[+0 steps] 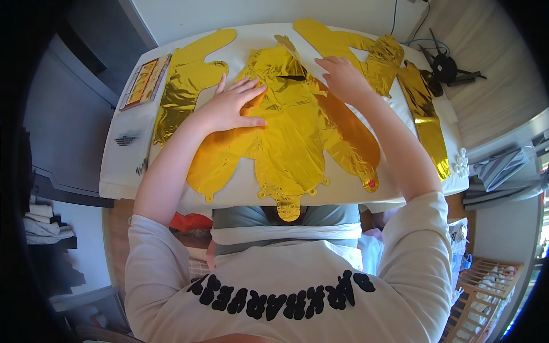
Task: The person folds gold foil balloons by hand, then places them onto card backings for packaging into sleeves.
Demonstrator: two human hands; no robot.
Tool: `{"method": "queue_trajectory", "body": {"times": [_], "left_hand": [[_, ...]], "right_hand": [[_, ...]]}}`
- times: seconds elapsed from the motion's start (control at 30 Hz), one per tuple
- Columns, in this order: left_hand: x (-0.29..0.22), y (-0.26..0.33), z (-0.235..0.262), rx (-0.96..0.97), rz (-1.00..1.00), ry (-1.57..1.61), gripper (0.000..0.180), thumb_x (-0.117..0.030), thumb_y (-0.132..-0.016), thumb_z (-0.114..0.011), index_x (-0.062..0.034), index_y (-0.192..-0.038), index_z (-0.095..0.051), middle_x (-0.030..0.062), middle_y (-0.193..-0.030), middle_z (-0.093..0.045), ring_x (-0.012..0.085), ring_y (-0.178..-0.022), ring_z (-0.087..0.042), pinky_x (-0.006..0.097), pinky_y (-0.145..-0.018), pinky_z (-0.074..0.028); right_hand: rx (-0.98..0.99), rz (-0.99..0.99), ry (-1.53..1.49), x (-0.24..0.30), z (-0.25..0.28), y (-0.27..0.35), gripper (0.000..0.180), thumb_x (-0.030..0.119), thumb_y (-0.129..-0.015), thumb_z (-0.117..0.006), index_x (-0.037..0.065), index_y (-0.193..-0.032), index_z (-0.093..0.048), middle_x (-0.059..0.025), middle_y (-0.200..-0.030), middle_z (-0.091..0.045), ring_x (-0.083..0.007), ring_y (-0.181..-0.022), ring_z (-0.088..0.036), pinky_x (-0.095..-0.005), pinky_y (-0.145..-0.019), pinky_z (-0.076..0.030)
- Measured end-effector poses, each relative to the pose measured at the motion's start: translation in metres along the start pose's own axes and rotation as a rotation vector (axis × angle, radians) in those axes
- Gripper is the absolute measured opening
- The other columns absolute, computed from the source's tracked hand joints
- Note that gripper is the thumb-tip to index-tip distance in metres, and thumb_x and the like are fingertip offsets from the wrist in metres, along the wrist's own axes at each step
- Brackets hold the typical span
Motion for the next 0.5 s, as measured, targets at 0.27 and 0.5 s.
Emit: {"method": "queue_trajectory", "body": {"times": [0.27,0.5], "left_hand": [[0.0,0.001,-0.002,-0.006,-0.001,-0.011,0.108,-0.086,-0.082,-0.056,-0.0157,-0.161,-0.036,0.0152,-0.169,-0.029,0.0326,-0.158,-0.022,0.064,-0.125,0.005],[-0.003,0.003,0.002,-0.013,0.003,-0.019,0.107,-0.085,-0.083,-0.056,-0.0154,-0.161,-0.036,0.0152,-0.169,-0.029,0.033,-0.157,-0.024,0.065,-0.125,0.005]], "right_hand": [[0.139,0.018,-0.151,0.03,-0.025,-0.065,0.03,0.011,-0.096,-0.061,0.012,-0.124,-0.072,-0.0147,-0.113,-0.073,-0.0353,-0.106,-0.067,-0.0416,-0.096,-0.053],[-0.046,0.004,-0.21,0.023,-0.037,-0.083,0.028,0.011,-0.097,-0.061,0.008,-0.123,-0.07,-0.0165,-0.115,-0.072,-0.0355,-0.105,-0.067,-0.0421,-0.093,-0.053]]}}
Point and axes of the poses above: each hand's wrist, its own y-axis away from the middle knuckle, its own z-axis out of the back of the hand, x = y × z, the point moved 5 cm from there along -y, towards the middle knuckle
